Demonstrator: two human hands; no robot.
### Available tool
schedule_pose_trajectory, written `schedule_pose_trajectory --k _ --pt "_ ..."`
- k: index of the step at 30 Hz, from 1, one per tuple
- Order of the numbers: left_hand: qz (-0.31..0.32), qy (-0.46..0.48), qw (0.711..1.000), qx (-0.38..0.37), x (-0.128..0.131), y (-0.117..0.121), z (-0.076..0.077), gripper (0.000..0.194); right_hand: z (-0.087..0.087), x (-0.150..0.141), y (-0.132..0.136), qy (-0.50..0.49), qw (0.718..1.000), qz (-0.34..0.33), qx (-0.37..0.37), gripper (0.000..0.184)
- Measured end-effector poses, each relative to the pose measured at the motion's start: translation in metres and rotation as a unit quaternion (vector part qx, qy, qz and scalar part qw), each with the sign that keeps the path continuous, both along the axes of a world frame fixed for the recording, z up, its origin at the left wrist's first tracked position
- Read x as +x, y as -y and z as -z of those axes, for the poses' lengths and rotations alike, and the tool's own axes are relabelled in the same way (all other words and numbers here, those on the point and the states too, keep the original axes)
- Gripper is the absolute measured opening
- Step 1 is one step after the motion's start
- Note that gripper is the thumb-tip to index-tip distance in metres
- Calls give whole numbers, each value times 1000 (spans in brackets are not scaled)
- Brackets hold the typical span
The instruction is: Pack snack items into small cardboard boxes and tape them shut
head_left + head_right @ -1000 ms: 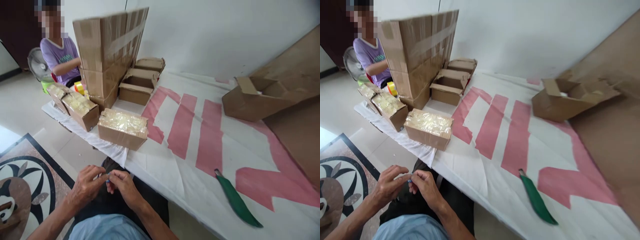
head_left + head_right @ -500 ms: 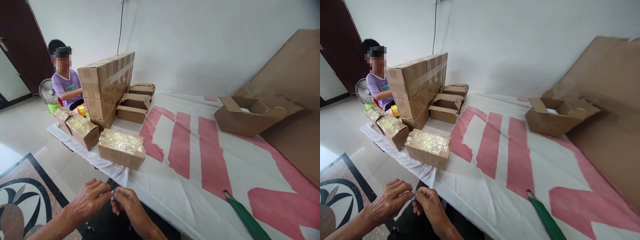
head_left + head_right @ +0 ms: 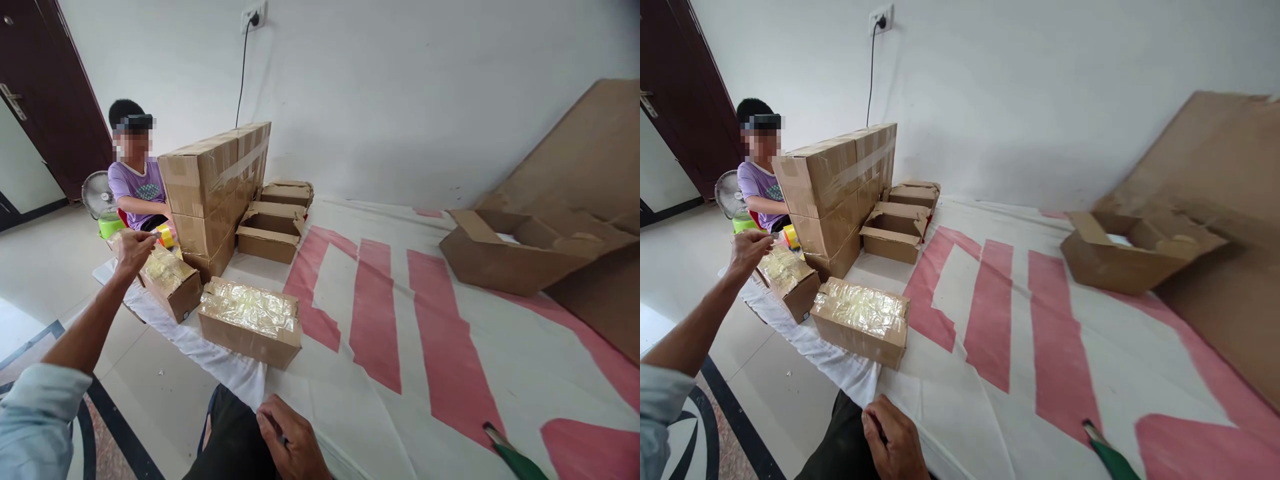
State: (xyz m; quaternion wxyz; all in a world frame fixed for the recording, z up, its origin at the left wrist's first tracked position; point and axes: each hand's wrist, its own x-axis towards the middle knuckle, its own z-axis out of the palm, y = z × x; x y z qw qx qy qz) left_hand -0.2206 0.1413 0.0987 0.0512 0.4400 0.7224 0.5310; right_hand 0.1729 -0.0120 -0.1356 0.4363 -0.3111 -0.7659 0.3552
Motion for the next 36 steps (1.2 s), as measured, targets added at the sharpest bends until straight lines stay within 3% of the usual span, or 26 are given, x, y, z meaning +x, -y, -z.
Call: schedule_pose_trajectory --k 4,8,14,24,31,36 --pt "2 42 999 -19 -13 -67 5 15 21 -1 -3 -7 999 19 32 25" --pt "40 73 996 -31 -12 -92 20 16 27 -3 -4 4 1000 26 6 28" --pt "110 97 989 -29 -13 -84 31 26 27 -4 -3 0 1000 25 -13 30" --pt "179 104 978 -41 -11 -63 25 42 21 -7 -4 12 999 31 -5 29" --pt "188 105 976 -34 -4 -68 28 56 22 -10 -3 -1 999 35 -14 32" --pt "180 100 978 -43 -5 -69 27 56 17 -11 -3 19 999 38 -11 30"
